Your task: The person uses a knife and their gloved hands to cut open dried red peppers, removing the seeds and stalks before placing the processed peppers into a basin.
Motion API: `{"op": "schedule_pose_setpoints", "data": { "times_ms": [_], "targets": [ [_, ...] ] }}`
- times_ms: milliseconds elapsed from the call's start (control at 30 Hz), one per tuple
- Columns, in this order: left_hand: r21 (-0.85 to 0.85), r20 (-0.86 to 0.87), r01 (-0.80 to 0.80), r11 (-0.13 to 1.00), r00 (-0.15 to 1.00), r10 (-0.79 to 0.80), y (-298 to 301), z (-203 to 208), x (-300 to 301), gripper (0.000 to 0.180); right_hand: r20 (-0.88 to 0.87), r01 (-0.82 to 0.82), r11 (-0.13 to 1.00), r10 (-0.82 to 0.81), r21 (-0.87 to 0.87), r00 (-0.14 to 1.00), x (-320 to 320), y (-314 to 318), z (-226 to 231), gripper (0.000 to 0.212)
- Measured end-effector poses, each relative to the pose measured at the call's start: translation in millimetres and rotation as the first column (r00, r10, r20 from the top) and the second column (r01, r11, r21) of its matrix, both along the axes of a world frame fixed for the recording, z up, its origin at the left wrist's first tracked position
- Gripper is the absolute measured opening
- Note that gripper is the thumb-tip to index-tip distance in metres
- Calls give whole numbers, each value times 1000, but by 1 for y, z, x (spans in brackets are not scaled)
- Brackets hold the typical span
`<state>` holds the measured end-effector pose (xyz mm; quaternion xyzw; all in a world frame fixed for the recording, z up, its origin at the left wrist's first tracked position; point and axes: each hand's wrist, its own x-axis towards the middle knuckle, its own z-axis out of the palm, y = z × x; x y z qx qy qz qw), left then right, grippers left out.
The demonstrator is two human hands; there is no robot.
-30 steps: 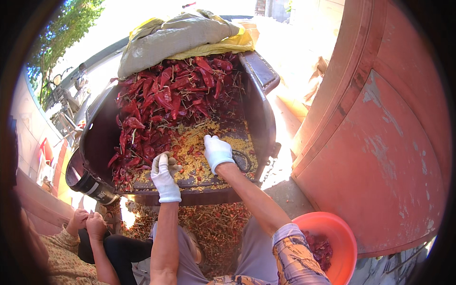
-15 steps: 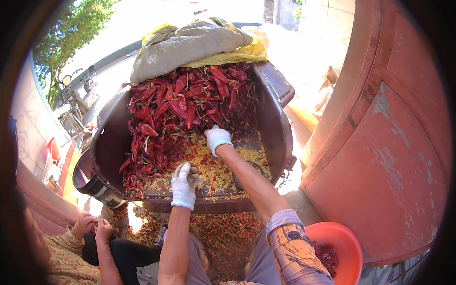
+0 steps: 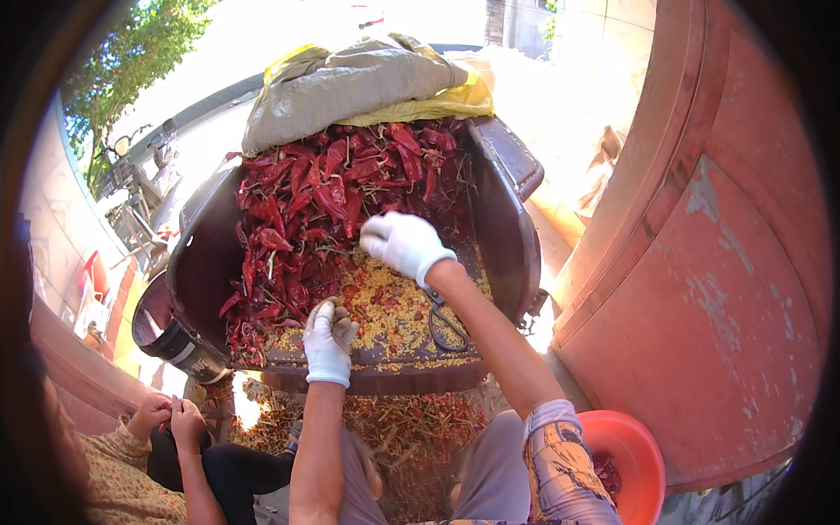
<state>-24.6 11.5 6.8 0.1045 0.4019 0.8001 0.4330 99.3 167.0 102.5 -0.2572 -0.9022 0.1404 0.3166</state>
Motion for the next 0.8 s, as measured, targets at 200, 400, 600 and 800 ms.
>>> {"op": "schedule_pose_setpoints", "data": {
  "times_ms": [200,400,600,800],
  "targets": [
    [-10,-24,129,992,991,-130,4,-9,2,16,-65,345,831,-353,436,933,-88,85,51,33],
    [-1,-27,170,985,985,-170,5,-7,4,16,208,482,865,-502,140,840,-118,130,61,94],
    [-45,-109,243,969,963,-246,0,-7,4,16,393,407,912,-395,57,830,-109,130,43,74],
    [-60,-84,156,986,983,-160,7,-8,1,18,174,332,922,-367,201,914,-65,80,-19,46]
  ]
}}
